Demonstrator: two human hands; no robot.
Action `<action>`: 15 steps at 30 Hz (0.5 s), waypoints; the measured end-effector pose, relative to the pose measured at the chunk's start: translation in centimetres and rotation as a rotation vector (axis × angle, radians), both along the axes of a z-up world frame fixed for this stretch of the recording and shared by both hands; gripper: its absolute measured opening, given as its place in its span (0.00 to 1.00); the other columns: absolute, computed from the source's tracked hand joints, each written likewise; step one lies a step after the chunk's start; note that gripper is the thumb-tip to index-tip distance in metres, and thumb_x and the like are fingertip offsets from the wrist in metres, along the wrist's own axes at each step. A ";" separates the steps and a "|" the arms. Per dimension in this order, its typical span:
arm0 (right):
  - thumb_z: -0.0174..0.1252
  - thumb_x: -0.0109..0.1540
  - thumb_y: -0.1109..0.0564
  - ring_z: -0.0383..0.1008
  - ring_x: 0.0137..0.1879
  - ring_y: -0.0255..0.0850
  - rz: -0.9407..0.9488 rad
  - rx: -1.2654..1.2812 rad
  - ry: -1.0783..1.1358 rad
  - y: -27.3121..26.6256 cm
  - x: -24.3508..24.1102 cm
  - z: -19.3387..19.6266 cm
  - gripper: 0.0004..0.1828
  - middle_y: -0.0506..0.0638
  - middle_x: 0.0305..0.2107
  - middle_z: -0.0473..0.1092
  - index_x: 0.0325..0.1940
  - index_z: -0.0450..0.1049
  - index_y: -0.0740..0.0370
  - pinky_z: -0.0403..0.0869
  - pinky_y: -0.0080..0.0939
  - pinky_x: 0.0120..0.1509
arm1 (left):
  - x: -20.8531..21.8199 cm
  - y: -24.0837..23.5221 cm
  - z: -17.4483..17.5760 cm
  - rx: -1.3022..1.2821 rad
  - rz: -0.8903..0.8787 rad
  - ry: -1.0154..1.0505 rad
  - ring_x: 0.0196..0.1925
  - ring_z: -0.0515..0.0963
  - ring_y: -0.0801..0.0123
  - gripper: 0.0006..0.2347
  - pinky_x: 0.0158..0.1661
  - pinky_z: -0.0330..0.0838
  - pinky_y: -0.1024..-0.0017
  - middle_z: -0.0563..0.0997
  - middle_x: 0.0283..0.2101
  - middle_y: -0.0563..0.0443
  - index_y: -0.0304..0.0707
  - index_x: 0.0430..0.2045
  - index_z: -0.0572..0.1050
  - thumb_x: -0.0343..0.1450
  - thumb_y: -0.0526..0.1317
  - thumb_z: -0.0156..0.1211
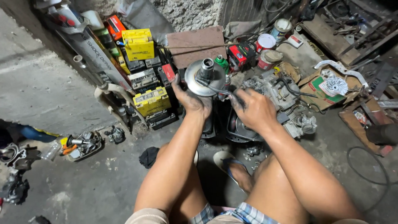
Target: Cleaning and inspecting a motorcycle CVT pulley using a cloth and a small metal tool.
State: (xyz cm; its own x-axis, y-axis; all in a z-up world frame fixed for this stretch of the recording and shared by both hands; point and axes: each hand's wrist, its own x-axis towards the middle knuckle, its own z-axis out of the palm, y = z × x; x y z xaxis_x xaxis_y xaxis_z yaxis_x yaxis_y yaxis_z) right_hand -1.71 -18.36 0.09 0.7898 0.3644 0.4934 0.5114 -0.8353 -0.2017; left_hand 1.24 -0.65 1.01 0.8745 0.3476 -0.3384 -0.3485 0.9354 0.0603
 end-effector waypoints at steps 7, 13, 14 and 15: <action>0.55 0.69 0.38 0.78 0.32 0.56 -0.037 -0.004 -0.060 0.9 0.3 -0.4 0.14 0.51 0.27 0.71 0.42 0.76 0.45 0.77 0.57 0.33 | -0.7 0.0 0.0 -0.035 -0.059 0.031 0.43 0.83 0.54 0.19 0.50 0.78 0.51 0.81 0.38 0.46 0.46 0.31 0.72 0.62 0.60 0.64; 0.55 0.68 0.37 0.77 0.32 0.55 -0.024 0.041 -0.156 1.0 1.7 -1.6 0.14 0.49 0.26 0.68 0.40 0.75 0.46 0.76 0.52 0.33 | -0.7 0.9 -0.2 -0.060 -0.064 0.020 0.44 0.83 0.53 0.18 0.51 0.77 0.50 0.80 0.39 0.45 0.49 0.31 0.68 0.62 0.56 0.66; 0.56 0.67 0.37 0.77 0.32 0.55 -0.008 0.051 -0.139 0.9 1.6 -1.3 0.15 0.50 0.26 0.68 0.38 0.75 0.46 0.76 0.52 0.32 | -0.7 1.0 0.0 -0.048 -0.080 0.021 0.47 0.82 0.52 0.18 0.52 0.77 0.49 0.80 0.41 0.44 0.47 0.33 0.68 0.63 0.57 0.64; 0.56 0.67 0.37 0.77 0.31 0.55 0.003 0.068 -0.112 1.2 1.1 -1.2 0.15 0.50 0.25 0.68 0.37 0.75 0.46 0.76 0.52 0.31 | -1.0 1.4 0.0 -0.029 -0.102 0.031 0.49 0.81 0.51 0.19 0.53 0.76 0.48 0.79 0.43 0.44 0.46 0.36 0.68 0.63 0.58 0.62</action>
State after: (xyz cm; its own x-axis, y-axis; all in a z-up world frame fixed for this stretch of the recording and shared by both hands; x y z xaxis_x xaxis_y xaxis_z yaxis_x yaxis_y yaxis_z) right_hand -0.61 -17.16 -1.06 0.7272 0.3293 0.6023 0.5363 -0.8202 -0.1990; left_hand 0.21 0.73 0.97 0.8937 0.2473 -0.3744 -0.2502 0.9673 0.0417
